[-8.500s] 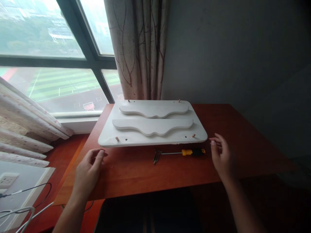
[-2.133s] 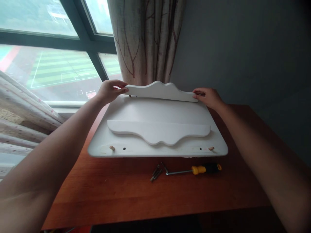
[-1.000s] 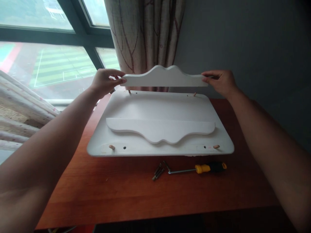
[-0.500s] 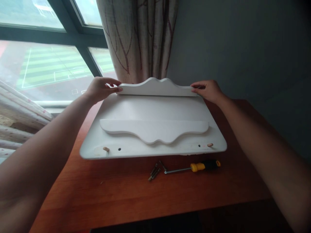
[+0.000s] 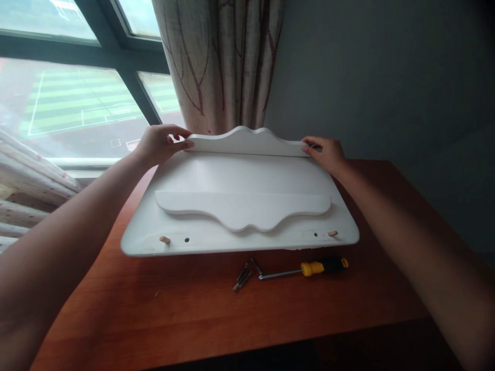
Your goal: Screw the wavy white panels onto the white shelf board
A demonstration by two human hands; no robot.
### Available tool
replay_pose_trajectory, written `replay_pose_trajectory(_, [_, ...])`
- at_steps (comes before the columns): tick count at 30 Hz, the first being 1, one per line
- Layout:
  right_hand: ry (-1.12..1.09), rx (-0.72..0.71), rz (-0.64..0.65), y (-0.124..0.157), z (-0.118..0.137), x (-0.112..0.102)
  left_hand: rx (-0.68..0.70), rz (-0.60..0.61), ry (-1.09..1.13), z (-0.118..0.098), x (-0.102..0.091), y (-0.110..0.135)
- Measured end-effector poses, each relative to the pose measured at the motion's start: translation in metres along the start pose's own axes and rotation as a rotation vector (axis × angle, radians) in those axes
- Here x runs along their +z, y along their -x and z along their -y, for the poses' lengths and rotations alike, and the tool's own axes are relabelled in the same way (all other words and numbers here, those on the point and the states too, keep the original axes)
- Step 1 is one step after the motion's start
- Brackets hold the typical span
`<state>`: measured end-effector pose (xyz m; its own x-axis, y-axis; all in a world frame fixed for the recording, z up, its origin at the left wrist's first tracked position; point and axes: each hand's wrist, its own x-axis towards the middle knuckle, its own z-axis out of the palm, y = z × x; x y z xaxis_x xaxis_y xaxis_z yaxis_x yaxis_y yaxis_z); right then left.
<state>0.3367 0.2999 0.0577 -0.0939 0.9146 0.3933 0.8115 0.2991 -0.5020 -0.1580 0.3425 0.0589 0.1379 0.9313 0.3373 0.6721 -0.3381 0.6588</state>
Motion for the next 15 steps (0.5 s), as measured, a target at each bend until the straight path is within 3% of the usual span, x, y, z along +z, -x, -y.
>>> replay_pose_trajectory(7, [0.168, -0.071, 0.026, 0.001, -0.002, 0.004, 0.066, -0.006, -0.009, -0.003, 0.005, 0.006])
replay_pose_trajectory(12, [0.180, -0.112, 0.100, -0.002, 0.005, 0.000, 0.092, 0.108, -0.241, -0.019, -0.008, 0.001])
replay_pose_trajectory(15, [0.126, -0.171, 0.067, 0.015, 0.018, -0.009, 0.193, 0.065, -0.248, -0.036, -0.017, 0.019])
